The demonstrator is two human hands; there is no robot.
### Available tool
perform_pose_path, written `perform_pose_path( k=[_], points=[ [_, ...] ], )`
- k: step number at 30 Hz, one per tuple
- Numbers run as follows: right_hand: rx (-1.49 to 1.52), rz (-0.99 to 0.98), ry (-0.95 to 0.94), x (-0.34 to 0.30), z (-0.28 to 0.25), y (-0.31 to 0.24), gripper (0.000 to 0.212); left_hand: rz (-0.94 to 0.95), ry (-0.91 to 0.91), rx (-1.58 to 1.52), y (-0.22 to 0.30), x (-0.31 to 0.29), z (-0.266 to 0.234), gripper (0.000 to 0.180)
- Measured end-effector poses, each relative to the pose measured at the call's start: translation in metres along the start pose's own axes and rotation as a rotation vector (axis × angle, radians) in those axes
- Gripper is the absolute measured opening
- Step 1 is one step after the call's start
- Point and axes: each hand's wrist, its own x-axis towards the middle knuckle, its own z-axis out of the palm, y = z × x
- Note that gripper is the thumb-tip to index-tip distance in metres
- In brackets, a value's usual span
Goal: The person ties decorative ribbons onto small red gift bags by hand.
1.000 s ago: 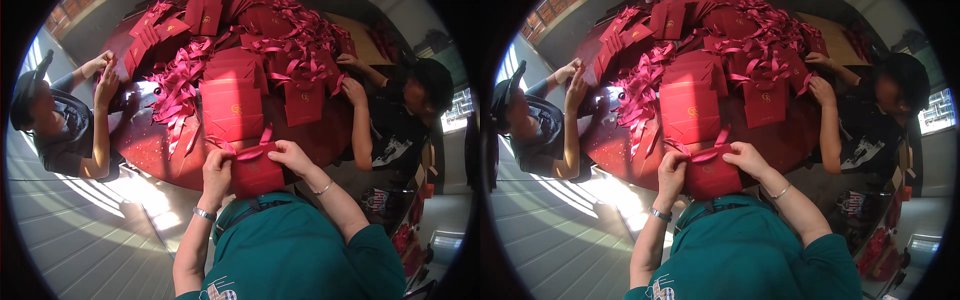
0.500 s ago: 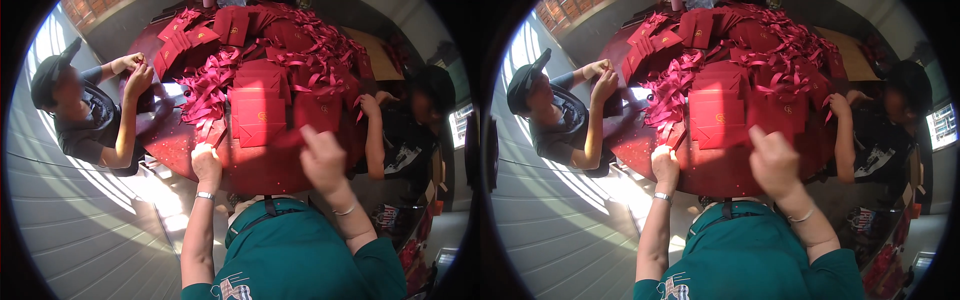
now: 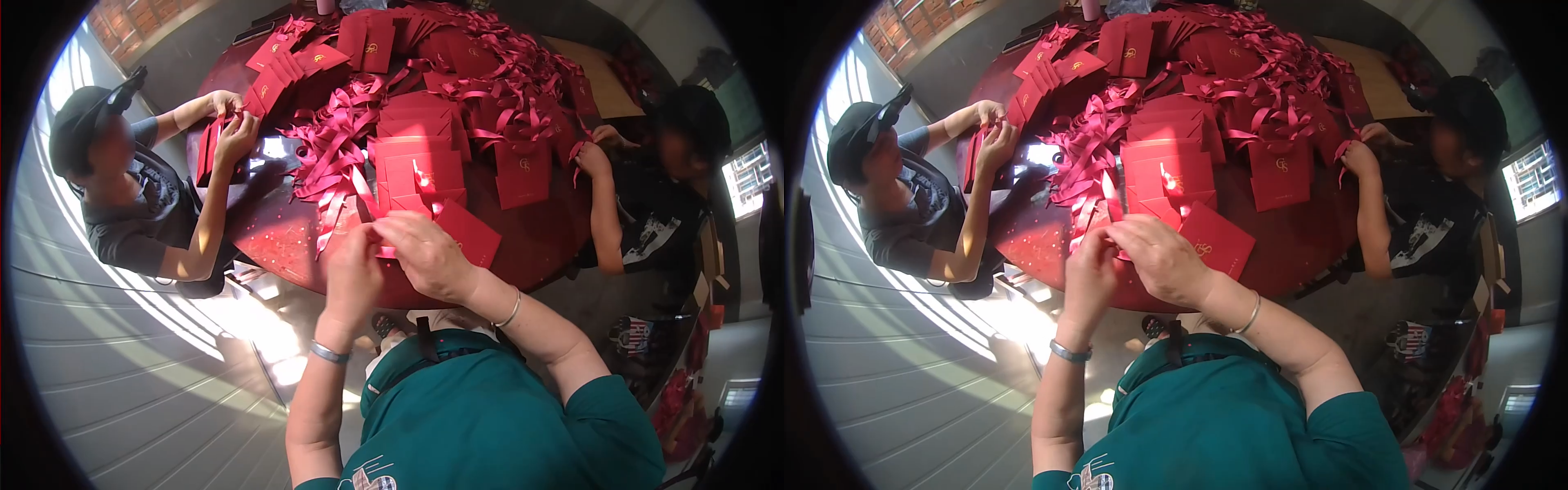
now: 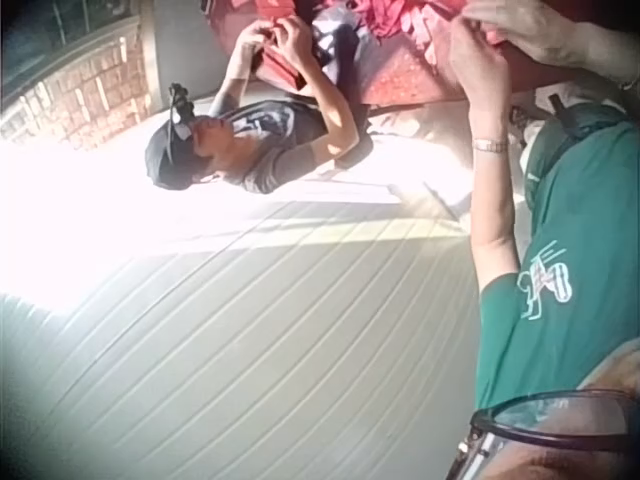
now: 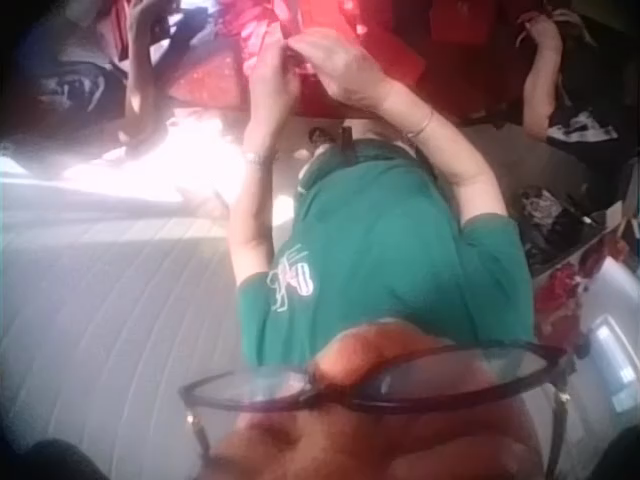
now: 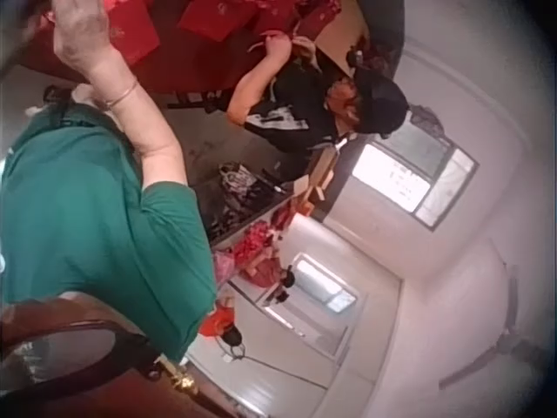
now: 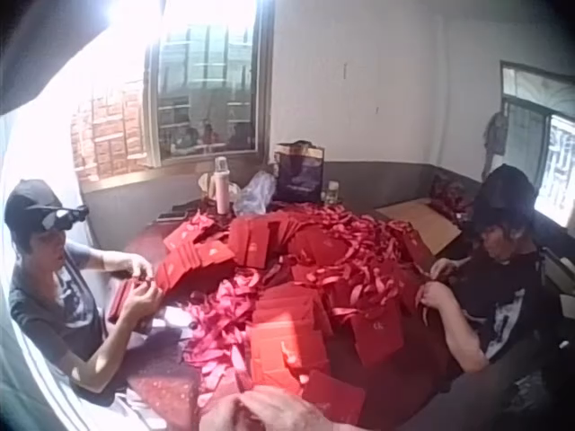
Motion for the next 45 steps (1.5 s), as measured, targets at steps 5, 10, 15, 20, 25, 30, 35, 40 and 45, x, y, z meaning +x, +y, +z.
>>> perform_pose_path(
  k=[5, 10, 15, 20, 25, 30, 35, 40, 45],
  points=[
    [0.229, 0.012, -0.147, 0.012, -0.013, 0.006, 0.065, 0.011, 0.026, 0.071, 0.033, 0.004, -0.005, 0.022],
    [0.018, -0.084, -0.205, 0.024, -0.054, 0.030, 0.033, 0.026, 0.109, -0.159, 0.055, 0.015, 0.005, 0.020],
    [0.169, 0.291, 0.101, 0.020, -0.133, 0.043, 0.012, -0.213, 0.146, -0.247, 0.033, 0.003, 0.055, 0.014],
    [0.572, 0.333, 0.522, -0.010, -0.224, 0.054, 0.013, -0.067, -0.016, 0.222, -0.001, -0.006, 0.112, 0.017],
    [0.355, 0.409, 0.493, -0.041, -0.240, 0.052, 0.013, -0.158, -0.069, 0.346, 0.007, 0.012, 0.135, 0.016],
    [0.229, 0.565, 0.068, -0.072, -0.137, 0.062, 0.010, -0.427, -0.205, 0.058, 0.002, 0.019, 0.139, 0.014],
    [0.214, 0.628, -0.094, -0.101, -0.059, 0.084, 0.011, -0.598, -0.307, -0.443, -0.027, 0.008, 0.143, 0.019],
    [0.144, 0.617, -0.175, -0.101, -0.042, 0.082, 0.008, -0.613, -0.326, -0.500, -0.021, 0.001, 0.129, 0.017],
    [0.050, 0.588, -0.147, -0.100, -0.031, 0.077, 0.009, -0.605, -0.313, -0.488, -0.026, -0.003, 0.129, 0.018]
  ],
)
